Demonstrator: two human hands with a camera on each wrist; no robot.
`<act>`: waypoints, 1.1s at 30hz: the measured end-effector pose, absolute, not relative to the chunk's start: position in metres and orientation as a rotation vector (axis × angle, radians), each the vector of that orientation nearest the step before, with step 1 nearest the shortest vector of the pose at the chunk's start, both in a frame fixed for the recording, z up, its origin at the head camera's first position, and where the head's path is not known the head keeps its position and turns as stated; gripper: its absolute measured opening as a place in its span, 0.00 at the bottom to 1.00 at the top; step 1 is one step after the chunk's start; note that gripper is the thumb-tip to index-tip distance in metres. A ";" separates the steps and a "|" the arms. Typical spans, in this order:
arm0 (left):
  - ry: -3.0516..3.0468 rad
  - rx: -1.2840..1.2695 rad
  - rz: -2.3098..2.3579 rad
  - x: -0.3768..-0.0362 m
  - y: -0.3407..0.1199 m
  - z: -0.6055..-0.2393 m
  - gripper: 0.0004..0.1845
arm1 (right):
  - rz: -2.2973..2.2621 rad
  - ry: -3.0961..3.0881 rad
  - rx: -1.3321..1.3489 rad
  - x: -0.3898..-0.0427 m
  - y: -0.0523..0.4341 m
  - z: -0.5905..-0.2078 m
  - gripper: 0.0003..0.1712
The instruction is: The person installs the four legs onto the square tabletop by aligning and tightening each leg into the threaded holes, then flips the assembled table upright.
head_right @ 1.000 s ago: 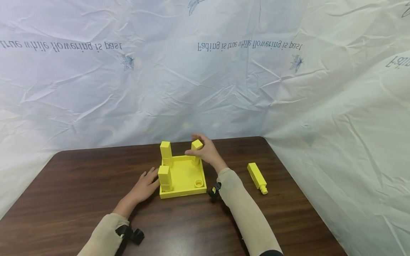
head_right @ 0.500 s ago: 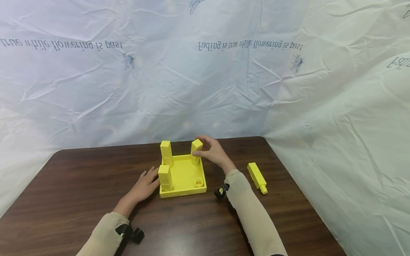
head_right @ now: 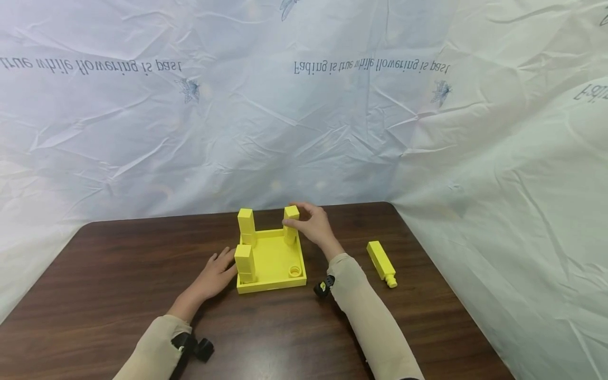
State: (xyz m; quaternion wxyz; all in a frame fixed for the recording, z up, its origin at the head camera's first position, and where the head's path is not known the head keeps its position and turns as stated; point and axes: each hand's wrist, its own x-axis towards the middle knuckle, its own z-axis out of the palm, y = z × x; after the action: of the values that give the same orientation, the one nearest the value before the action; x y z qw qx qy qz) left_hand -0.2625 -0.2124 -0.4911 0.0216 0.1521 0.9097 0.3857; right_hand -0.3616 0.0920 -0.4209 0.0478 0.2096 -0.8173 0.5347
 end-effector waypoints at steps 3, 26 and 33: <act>2.820 0.477 1.188 -0.264 -0.213 -0.492 0.31 | 1.606 -2.474 0.559 -0.359 0.087 -0.422 0.33; 2.822 0.459 1.191 -0.255 -0.208 -0.492 0.31 | 1.540 -2.601 0.821 -0.357 0.107 -0.406 0.38; 2.816 0.467 1.199 -0.255 -0.208 -0.491 0.32 | 1.455 -2.582 0.763 -0.354 0.101 -0.407 0.28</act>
State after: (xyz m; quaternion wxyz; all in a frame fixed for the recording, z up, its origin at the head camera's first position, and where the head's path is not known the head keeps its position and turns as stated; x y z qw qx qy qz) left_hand -0.2550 -0.2079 -0.4915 0.0228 0.1508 0.9093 0.3871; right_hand -0.3541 0.1010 -0.4071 0.0407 0.2493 -0.8430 0.4750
